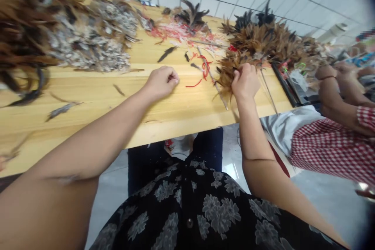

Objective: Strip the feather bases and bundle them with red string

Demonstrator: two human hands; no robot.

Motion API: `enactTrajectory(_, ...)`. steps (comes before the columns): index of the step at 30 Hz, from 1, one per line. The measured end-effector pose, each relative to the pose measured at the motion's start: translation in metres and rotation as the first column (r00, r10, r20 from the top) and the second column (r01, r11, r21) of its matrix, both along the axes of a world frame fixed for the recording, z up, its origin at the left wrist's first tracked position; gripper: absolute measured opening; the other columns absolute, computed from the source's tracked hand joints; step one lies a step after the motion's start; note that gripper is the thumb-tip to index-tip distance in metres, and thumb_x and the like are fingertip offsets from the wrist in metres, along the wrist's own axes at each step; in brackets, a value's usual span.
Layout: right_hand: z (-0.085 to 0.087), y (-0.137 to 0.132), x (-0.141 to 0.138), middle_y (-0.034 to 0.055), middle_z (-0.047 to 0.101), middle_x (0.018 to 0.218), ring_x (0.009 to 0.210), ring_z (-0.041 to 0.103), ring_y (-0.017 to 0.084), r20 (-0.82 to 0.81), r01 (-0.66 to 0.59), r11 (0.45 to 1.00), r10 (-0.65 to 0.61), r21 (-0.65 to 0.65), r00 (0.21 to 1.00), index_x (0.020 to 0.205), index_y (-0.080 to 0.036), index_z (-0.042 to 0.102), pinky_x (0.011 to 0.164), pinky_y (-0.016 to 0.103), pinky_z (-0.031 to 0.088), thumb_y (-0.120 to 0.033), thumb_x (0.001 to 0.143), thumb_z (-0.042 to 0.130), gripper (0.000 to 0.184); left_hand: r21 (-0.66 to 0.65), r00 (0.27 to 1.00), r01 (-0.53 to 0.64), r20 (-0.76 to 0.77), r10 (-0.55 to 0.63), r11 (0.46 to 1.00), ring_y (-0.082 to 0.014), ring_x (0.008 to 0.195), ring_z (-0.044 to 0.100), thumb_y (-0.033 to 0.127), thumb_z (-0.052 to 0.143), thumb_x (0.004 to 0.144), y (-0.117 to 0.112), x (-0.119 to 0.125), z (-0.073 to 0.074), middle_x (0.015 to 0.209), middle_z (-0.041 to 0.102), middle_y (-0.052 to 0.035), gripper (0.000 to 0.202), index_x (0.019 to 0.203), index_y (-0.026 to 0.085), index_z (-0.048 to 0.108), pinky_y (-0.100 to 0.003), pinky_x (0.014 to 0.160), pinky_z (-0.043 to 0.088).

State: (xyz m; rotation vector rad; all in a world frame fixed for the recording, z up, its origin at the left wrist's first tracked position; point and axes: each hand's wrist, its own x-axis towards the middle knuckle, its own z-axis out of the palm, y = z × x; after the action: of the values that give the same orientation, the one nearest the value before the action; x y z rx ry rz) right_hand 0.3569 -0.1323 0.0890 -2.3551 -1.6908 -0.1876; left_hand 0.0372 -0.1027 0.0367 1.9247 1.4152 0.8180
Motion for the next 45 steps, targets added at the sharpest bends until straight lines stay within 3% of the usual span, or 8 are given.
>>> enactTrajectory(8,0.028,0.026,-0.076,0.0267,0.073,0.162,0.147,0.073,0.044,0.019,-0.367,0.928,0.369,-0.07,0.929,0.144,-0.017,0.079,0.115,0.053,0.064,-0.031,0.123,0.05,0.038,0.129,0.992,-0.04,0.123,0.024,0.991,-0.0282,0.1,0.075,0.007,0.075,0.088,0.011,-0.002,-0.007,0.105,0.08,-0.0062,0.018,0.095,0.023,0.07,-0.042,0.1,0.063)
enactTrajectory(13,0.018,0.037,-0.154,0.0195,0.08,0.152,0.141,0.071,0.037,-0.025,-0.684,0.729,0.684,-0.017,0.729,0.146,-0.021,0.079,0.107,0.042,0.061,-0.027,0.126,0.041,0.043,0.187,0.944,-0.325,0.133,0.304,0.927,-0.0254,0.111,0.074,0.005,0.08,0.1,0.021,-0.037,0.034,0.121,0.08,-0.0058,0.024,0.103,0.024,0.067,-0.038,0.108,0.059)
enactTrajectory(17,-0.008,0.046,-0.169,0.0211,0.08,0.157,0.142,0.073,0.036,-0.013,-0.748,0.652,0.753,-0.125,0.658,0.154,-0.02,0.078,0.104,0.042,0.058,-0.019,0.125,0.029,0.057,0.223,0.858,-0.513,0.103,0.504,0.829,-0.0161,0.103,0.061,0.001,0.076,0.11,0.019,-0.092,0.076,0.112,0.072,0.0026,0.024,0.107,0.022,0.065,-0.033,0.106,0.051)
enactTrajectory(20,-0.015,0.047,-0.162,0.0227,0.08,0.157,0.142,0.074,0.036,-0.03,-0.729,0.672,0.732,-0.131,0.68,0.158,-0.018,0.076,0.102,0.041,0.056,-0.018,0.123,0.031,0.057,0.241,0.796,-0.58,-0.031,0.604,0.778,-0.0168,0.108,0.058,0.018,0.085,0.11,0.016,-0.132,0.09,0.105,0.067,0.004,0.021,0.102,0.021,0.066,-0.037,0.111,0.045)
enactTrajectory(24,-0.014,0.041,-0.162,0.0233,0.08,0.159,0.139,0.076,0.038,-0.067,-0.731,0.672,0.729,-0.123,0.681,0.158,-0.018,0.076,0.096,0.042,0.054,-0.017,0.122,0.035,0.055,0.185,0.76,-0.6,-0.17,0.627,0.778,-0.0237,0.118,0.059,0.05,0.09,0.101,0.012,-0.163,0.082,0.095,0.066,0.0013,0.037,0.094,0.024,0.064,-0.042,0.108,0.04)
enactTrajectory(34,-0.021,0.039,-0.175,0.022,0.085,0.154,0.134,0.082,0.038,-0.09,-0.764,0.619,0.763,-0.181,0.64,0.153,-0.018,0.079,0.083,0.043,0.045,-0.016,0.123,0.036,0.053,0.214,0.786,-0.513,-0.272,0.555,0.831,-0.0229,0.117,0.05,0.016,0.075,0.098,0.047,-0.155,0.072,0.111,0.062,-0.0012,0.012,0.101,0.027,0.07,-0.037,0.119,0.038)
enactTrajectory(40,-0.022,0.043,-0.174,0.0215,0.085,0.153,0.134,0.082,0.038,-0.138,-0.746,0.645,0.733,-0.166,0.666,0.153,-0.019,0.079,0.085,0.043,0.049,-0.02,0.122,0.036,0.053,0.185,0.77,-0.433,-0.434,0.469,0.882,-0.027,0.131,0.043,0.025,0.075,0.109,0.07,-0.148,0.062,0.113,0.061,-0.0045,0.012,0.098,0.029,0.072,-0.037,0.12,0.035)
enactTrajectory(45,-0.027,0.049,-0.173,0.019,0.084,0.158,0.134,0.081,0.039,-0.215,-0.717,0.686,0.686,-0.127,0.695,0.151,-0.021,0.08,0.095,0.043,0.059,-0.024,0.121,0.039,0.05,0.26,0.772,-0.505,-0.289,0.566,0.823,-0.0344,0.143,0.053,0.034,0.086,0.096,0.074,-0.144,0.064,0.112,0.073,-0.0066,0.015,0.092,0.034,0.072,-0.047,0.122,0.047)
